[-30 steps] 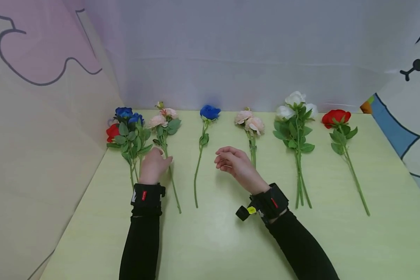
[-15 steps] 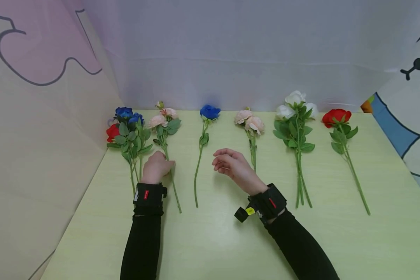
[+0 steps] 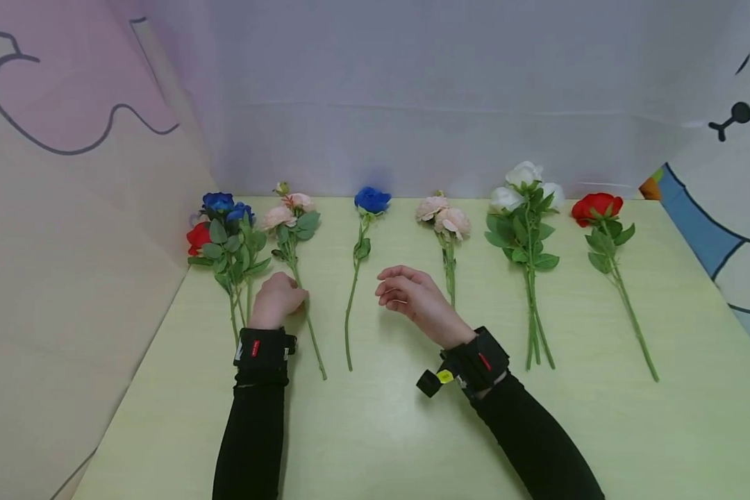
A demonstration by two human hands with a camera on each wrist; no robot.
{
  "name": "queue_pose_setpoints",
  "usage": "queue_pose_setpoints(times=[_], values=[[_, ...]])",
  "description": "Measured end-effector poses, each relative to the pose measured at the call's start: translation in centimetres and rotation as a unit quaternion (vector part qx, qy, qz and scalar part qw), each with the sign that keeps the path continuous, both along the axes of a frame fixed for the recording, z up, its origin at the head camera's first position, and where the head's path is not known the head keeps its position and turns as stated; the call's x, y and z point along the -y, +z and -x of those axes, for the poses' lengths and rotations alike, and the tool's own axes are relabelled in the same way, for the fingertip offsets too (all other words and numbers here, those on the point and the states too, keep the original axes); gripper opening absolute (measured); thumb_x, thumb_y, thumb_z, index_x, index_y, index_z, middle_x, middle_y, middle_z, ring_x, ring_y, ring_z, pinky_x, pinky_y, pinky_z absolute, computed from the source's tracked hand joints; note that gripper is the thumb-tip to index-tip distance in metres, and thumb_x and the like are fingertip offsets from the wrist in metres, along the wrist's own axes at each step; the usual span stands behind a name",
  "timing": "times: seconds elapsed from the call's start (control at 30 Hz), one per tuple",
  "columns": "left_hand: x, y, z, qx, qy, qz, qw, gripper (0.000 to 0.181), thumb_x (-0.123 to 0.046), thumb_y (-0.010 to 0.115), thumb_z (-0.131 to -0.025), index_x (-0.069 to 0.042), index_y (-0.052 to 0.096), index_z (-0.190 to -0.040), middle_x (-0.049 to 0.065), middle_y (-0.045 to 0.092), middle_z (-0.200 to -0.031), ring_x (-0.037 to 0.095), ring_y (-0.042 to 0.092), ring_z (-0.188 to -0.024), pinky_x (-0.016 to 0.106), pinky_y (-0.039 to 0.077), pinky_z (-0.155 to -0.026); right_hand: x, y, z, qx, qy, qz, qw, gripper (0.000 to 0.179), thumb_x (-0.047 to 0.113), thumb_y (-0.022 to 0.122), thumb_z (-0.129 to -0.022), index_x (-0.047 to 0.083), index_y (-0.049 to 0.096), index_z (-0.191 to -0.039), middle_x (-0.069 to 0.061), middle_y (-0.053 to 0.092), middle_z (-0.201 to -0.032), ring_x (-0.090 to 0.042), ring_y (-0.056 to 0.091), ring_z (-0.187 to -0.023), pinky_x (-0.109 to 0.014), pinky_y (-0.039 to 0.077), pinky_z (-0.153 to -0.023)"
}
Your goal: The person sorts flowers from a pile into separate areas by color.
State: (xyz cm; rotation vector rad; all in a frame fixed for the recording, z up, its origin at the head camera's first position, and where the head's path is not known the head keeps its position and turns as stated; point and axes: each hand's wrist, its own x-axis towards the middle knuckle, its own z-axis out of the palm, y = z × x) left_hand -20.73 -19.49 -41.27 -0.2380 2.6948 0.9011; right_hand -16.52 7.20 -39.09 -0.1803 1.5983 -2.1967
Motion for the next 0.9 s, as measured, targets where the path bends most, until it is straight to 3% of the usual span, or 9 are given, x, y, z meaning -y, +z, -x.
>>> queue_pose_setpoints(times=[0.17,0.27,0.47,0.9], values=[[0.44,-0.02,0.18,0.014,0.016,-0.027,0.9994,0.014,-0.015,0.050,-0.087,-0.005,0.054,-0.078,0.003,0.055,-0.061,0.021,0.054,-0.061,0.030,0.034,-0.059,0.13,-0.13,0.17,-0.001,0.007,0.002,1.0000,0.020,0.013,0.047,-0.099,-0.001,0.050,-0.113,-0.010,0.056,-0.094,-0.018,0.056,-0.081,-0.022,0.048,-0.073],[0.44,0.04,0.26,0.017,0.019,-0.048,0.9985,0.018,-0.017,0.051,-0.089,-0.001,0.059,-0.090,0.005,0.061,-0.067,0.023,0.058,-0.067,0.032,0.038,-0.064,0.10,-0.14,0.19,-0.002,0.006,0.000,1.0000,0.020,0.013,0.047,-0.099,-0.001,0.050,-0.113,-0.010,0.056,-0.094,-0.017,0.056,-0.081,-0.022,0.048,-0.072],[0.43,-0.13,0.25,0.018,0.009,-0.069,0.9974,0.022,-0.019,0.050,-0.092,-0.007,0.053,-0.074,0.005,0.061,-0.068,0.025,0.059,-0.067,0.031,0.036,-0.059,0.09,-0.05,0.02,0.002,0.005,-0.003,1.0000,0.029,0.013,0.046,-0.099,-0.008,0.046,-0.119,-0.011,0.055,-0.094,-0.018,0.056,-0.081,-0.022,0.049,-0.073],[0.35,0.15,0.33,0.015,0.004,-0.074,0.9972,0.031,-0.026,0.049,-0.098,-0.005,0.057,-0.078,0.003,0.059,-0.066,0.025,0.060,-0.069,0.031,0.035,-0.060,0.15,0.03,0.08,0.003,0.005,-0.005,1.0000,0.028,0.012,0.046,-0.099,-0.009,0.045,-0.118,-0.010,0.055,-0.094,-0.017,0.056,-0.081,-0.020,0.049,-0.072]])
